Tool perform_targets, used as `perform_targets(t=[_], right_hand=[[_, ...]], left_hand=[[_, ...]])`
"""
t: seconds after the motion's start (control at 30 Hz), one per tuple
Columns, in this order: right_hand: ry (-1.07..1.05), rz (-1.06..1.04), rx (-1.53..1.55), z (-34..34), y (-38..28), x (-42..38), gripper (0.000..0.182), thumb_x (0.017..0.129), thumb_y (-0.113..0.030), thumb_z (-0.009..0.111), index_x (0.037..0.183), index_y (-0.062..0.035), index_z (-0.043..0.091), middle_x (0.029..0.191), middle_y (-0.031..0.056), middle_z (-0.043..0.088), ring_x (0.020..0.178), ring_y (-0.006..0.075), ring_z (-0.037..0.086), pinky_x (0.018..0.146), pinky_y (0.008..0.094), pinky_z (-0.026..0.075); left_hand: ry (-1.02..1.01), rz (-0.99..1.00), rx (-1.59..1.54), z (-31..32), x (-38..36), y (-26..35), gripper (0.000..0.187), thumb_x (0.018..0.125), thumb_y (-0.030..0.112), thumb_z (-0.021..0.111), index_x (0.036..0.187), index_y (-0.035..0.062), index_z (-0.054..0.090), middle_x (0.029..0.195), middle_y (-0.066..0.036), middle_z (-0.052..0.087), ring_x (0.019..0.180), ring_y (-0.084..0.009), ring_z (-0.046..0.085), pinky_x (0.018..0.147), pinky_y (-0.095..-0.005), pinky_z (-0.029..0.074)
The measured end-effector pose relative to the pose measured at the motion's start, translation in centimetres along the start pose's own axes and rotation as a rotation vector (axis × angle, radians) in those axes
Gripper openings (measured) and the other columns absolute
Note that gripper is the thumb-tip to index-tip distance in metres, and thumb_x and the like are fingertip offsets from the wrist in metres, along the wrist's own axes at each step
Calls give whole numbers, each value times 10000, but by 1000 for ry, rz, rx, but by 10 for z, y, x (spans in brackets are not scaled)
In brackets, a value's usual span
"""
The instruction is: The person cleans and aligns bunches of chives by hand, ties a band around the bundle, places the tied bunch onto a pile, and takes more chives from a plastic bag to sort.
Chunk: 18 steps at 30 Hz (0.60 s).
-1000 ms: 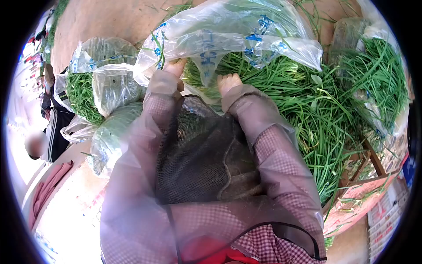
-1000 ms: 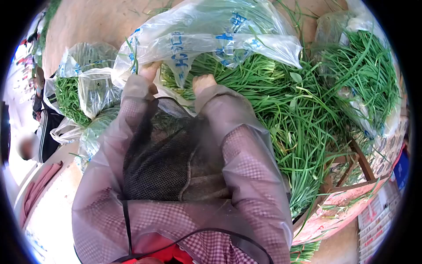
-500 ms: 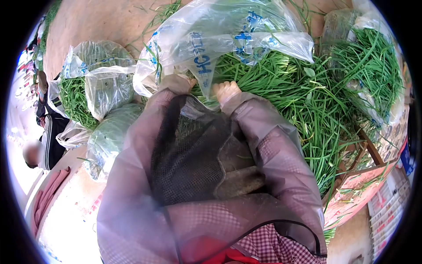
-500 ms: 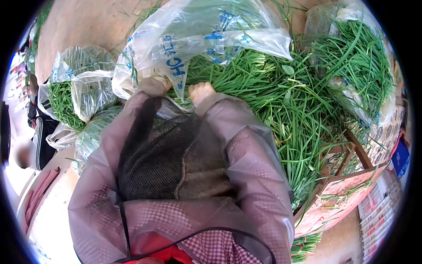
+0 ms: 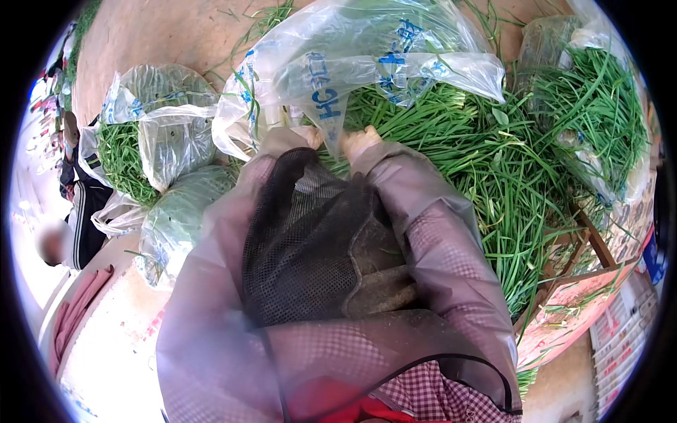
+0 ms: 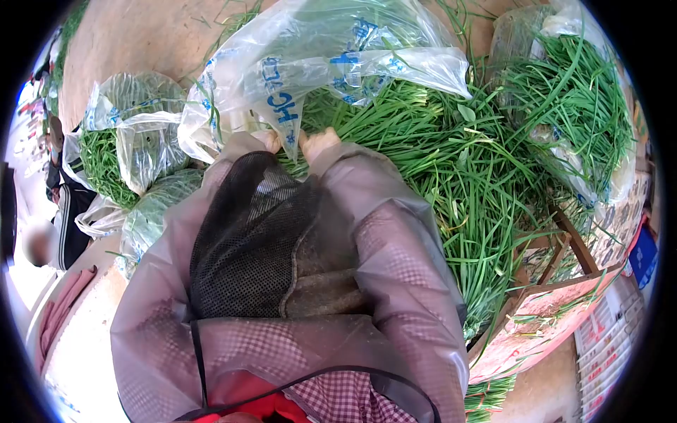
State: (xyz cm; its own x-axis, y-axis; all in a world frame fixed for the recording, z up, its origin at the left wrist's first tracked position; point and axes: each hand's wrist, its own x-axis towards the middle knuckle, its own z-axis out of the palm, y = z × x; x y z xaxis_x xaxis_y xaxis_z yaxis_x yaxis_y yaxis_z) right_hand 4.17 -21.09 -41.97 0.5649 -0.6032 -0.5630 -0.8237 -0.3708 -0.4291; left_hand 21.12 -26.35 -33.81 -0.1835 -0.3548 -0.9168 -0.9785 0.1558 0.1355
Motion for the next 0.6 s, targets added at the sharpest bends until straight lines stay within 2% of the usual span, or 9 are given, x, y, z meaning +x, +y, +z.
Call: perform_targets(t=[0.07,0.1,0.17,0.2,0.23,0.33,0.43,0.5,0.6], right_hand=[[-3,-35,-9,-27,7,-13,426,789,-273,563,1162,-83,480,997,103,644,912,218,635,889,386,382],[-10,-73,-14,-40,10,-19,435,775,-296,602,1148,-109,478,965,102,647,898,201,639,897,358,380],[-19,-6,98,-65,23,-22,538,709,-324,658,1161,-92,481,995,122,642,914,228,637,888,361,399],[-23,63,209,-80,32,-22,641,643,-352,715,1174,-75,484,1026,141,637,929,254,634,880,365,419],[-15,58,199,-96,41,-27,641,643,-352,715,1174,-75,484,1026,141,637,929,254,634,880,365,419],[53,174,669,-123,70,-33,920,531,-366,780,1307,-40,408,1152,191,592,1045,327,577,903,365,445],[43,136,654,-139,71,-47,912,540,-350,778,1319,-46,414,1166,194,586,1069,314,568,919,352,438],[54,92,706,-128,83,-42,934,526,-337,794,1326,-40,414,1189,193,575,1095,310,554,933,346,434],[121,127,745,-115,93,-29,882,508,-279,827,1261,-15,451,1142,183,596,1077,302,559,928,341,431]], left_hand=[[393,346,175,46,53,-48,347,869,311,553,1143,99,569,888,-129,642,760,-234,634,649,-300,484],[395,347,173,41,55,-52,347,869,311,553,1143,99,569,888,-129,642,760,-234,634,649,-300,484],[672,125,-469,20,46,-53,482,915,498,382,1192,146,560,982,-163,639,920,-297,618,763,-365,469],[394,-46,-622,-15,16,-41,553,914,531,384,1208,90,543,1001,-133,629,927,-219,611,773,-326,469],[408,-44,-624,-5,30,-63,553,914,531,384,1208,90,543,1001,-133,629,927,-219,611,773,-326,469],[566,59,-1540,23,63,-112,570,910,485,494,1290,61,476,971,-74,601,907,-172,549,830,-284,439],[680,156,-1170,40,65,-95,557,903,423,554,1305,50,452,1053,-82,605,972,-169,547,859,-305,438],[639,71,-965,40,45,-71,525,900,372,538,1269,2,486,1179,-225,572,1093,-292,556,934,-324,419],[544,51,-766,37,26,-55,447,901,361,527,1199,29,562,1129,-212,600,1065,-303,574,938,-319,421]])
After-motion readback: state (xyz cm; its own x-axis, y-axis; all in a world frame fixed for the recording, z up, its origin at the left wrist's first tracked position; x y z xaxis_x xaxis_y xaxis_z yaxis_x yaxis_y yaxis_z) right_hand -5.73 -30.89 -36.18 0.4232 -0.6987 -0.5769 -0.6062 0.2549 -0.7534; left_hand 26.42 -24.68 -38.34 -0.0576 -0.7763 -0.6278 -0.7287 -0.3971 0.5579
